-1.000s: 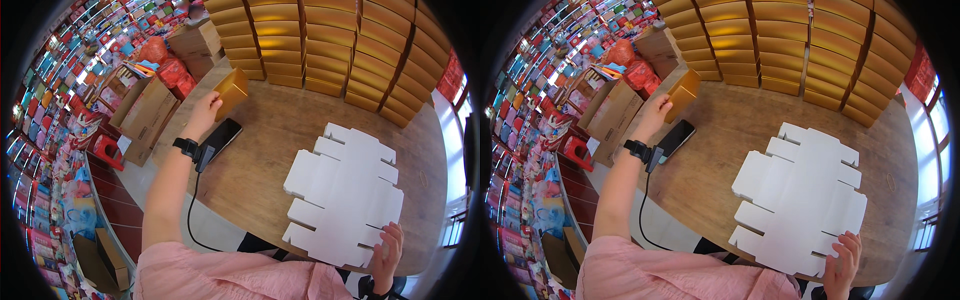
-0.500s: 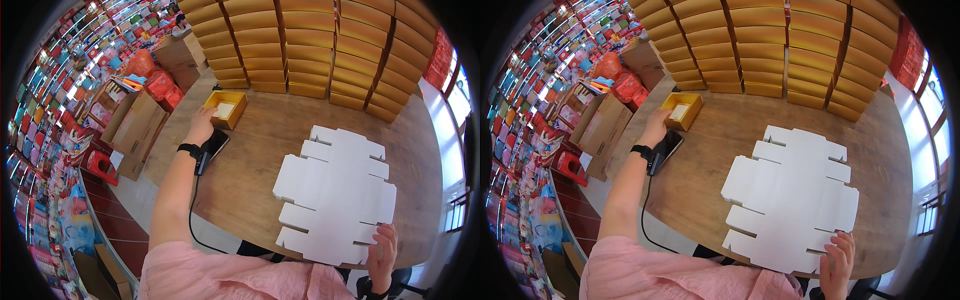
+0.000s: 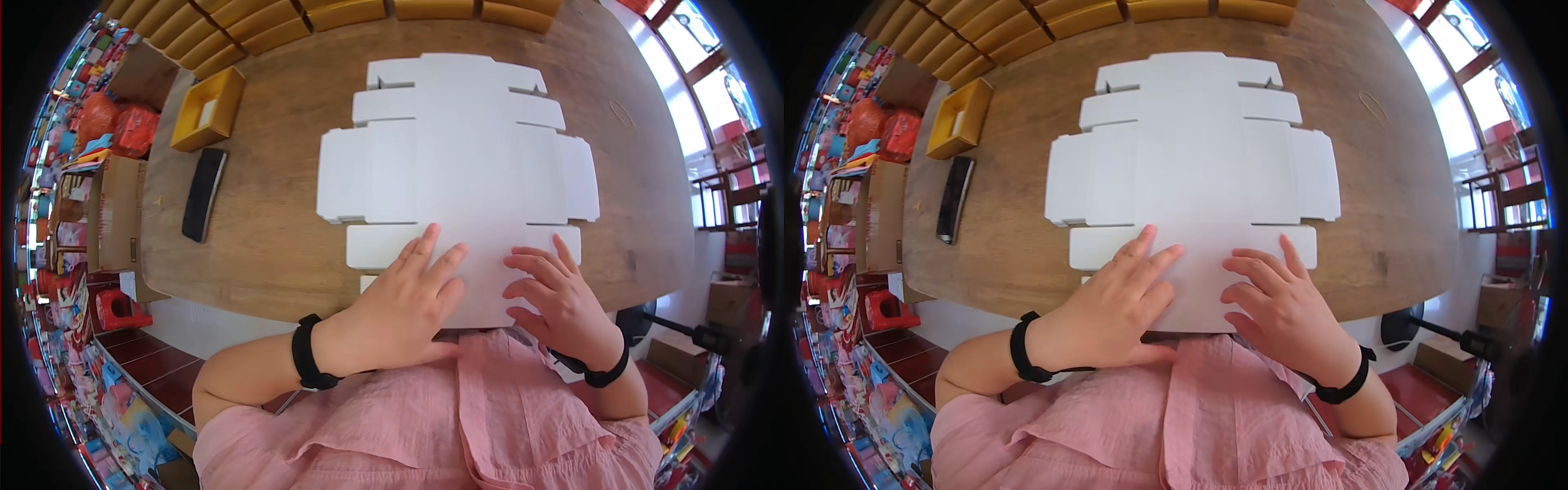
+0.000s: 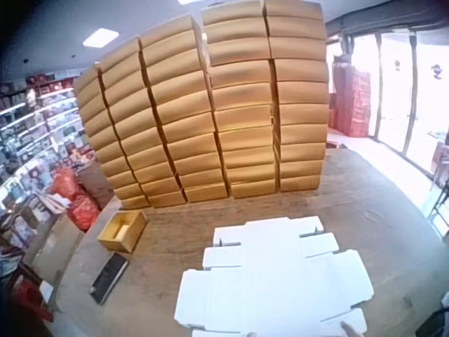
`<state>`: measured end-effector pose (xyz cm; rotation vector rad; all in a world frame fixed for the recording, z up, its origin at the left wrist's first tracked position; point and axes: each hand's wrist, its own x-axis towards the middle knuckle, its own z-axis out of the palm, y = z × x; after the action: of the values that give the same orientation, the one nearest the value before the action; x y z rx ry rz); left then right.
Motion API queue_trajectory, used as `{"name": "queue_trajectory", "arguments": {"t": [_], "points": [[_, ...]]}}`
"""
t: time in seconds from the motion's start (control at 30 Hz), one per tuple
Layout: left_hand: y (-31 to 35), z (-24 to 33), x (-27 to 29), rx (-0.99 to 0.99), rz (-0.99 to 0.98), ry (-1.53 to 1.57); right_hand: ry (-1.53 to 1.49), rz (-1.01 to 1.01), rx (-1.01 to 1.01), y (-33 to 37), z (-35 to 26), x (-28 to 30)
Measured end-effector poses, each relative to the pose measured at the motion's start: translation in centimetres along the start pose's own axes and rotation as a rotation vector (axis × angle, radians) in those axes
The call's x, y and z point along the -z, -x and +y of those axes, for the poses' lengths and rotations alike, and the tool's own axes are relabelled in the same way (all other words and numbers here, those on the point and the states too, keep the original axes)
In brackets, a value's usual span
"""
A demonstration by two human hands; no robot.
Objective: Assemble decorative gift boxes by folding cardboard frames and inserting gold linings.
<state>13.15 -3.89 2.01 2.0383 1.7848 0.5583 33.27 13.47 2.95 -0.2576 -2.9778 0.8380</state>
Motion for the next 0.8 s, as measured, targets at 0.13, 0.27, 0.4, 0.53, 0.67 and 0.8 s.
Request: {"name": "queue_trajectory", "arguments": {"t": [0.13,0.27,0.4,0.53,0.67,0.8], "points": [[-0.8,0.4,-1.0,0.027,-0.022,-0.120,0.014,-0.040,0.042,0.6,0.2,-0.4],[-1.1,0.4,0.1,0.051,-0.066,-0.072,0.023,-0.052,0.002,1.0,-0.1,0.0],[-1.6,0.2,1.7,0.070,-0.101,0.027,0.172,0.027,0.015,1.0,-0.4,-0.7],[-2.4,-0.5,3.4,0.076,-0.156,0.127,0.283,0.031,0.077,-1.3,0.2,1.0],[-6.4,-4.3,5.1,0.337,-0.222,0.190,0.135,-0.096,-0.050,-4.8,2.8,2.8],[-7.5,-6.1,4.2,0.331,-0.225,0.066,0.205,-0.072,-0.084,-6.4,4.3,1.6]]}}
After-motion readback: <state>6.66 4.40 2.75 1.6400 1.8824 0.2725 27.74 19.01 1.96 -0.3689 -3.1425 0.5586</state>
